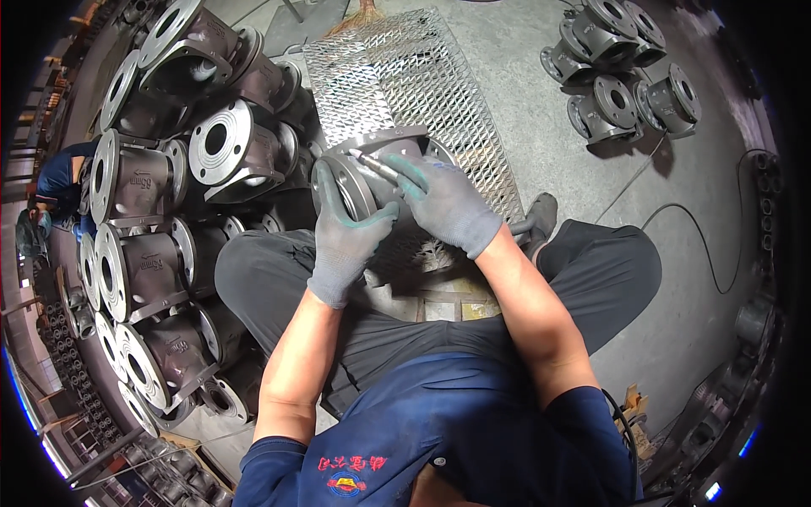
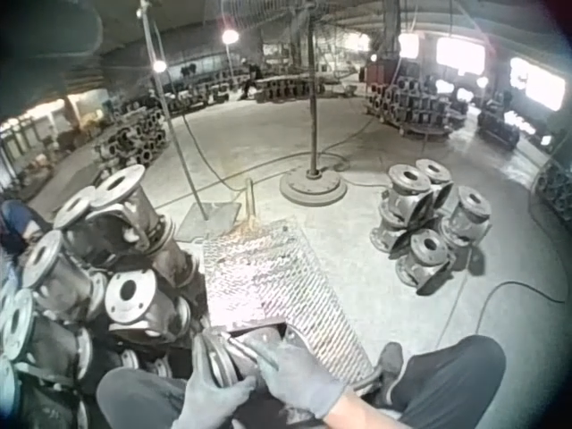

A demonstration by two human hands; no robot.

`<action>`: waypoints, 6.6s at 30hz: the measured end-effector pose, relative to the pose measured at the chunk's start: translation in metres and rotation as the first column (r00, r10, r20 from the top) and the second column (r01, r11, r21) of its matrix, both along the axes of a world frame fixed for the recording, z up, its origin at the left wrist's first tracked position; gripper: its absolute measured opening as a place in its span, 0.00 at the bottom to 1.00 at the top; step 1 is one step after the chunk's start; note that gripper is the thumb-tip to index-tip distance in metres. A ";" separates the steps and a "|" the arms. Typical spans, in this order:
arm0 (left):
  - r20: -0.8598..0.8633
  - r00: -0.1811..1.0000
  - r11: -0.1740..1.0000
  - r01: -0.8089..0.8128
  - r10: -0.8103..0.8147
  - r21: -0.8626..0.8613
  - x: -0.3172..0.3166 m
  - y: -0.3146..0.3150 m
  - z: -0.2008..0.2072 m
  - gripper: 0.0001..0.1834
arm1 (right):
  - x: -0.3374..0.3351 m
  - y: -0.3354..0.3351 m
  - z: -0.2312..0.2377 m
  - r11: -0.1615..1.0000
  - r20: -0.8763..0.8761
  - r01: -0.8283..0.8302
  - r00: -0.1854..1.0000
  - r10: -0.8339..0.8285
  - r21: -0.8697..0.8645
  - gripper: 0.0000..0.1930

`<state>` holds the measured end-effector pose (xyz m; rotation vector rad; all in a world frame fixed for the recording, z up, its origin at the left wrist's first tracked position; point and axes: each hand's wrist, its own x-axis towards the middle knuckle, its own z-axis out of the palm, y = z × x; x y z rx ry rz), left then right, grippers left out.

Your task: The person sits on the floor and uses a small grinding tool to smooth the interior surfaces of a metal component, then rotates the object to grind its exterior edges. They set the finished piece aside and repeat the grinding process on another metal component.

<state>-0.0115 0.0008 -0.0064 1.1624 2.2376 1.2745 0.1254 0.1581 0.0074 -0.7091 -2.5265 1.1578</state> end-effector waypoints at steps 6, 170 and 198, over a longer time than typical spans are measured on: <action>0.087 0.996 0.999 -0.010 0.014 -0.046 0.002 0.004 0.013 0.67 | 0.001 0.010 -0.007 0.997 -0.003 -0.026 1.000 0.026 0.075 0.22; 0.261 0.959 0.979 -0.153 0.115 0.131 0.020 -0.035 -0.013 0.56 | 0.057 -0.035 0.024 0.935 0.428 0.336 0.866 -0.259 -0.113 0.24; 0.509 0.861 0.990 -0.093 0.026 0.107 0.012 -0.044 -0.014 0.57 | 0.087 -0.069 -0.013 0.905 0.231 0.363 0.921 -0.313 -0.222 0.29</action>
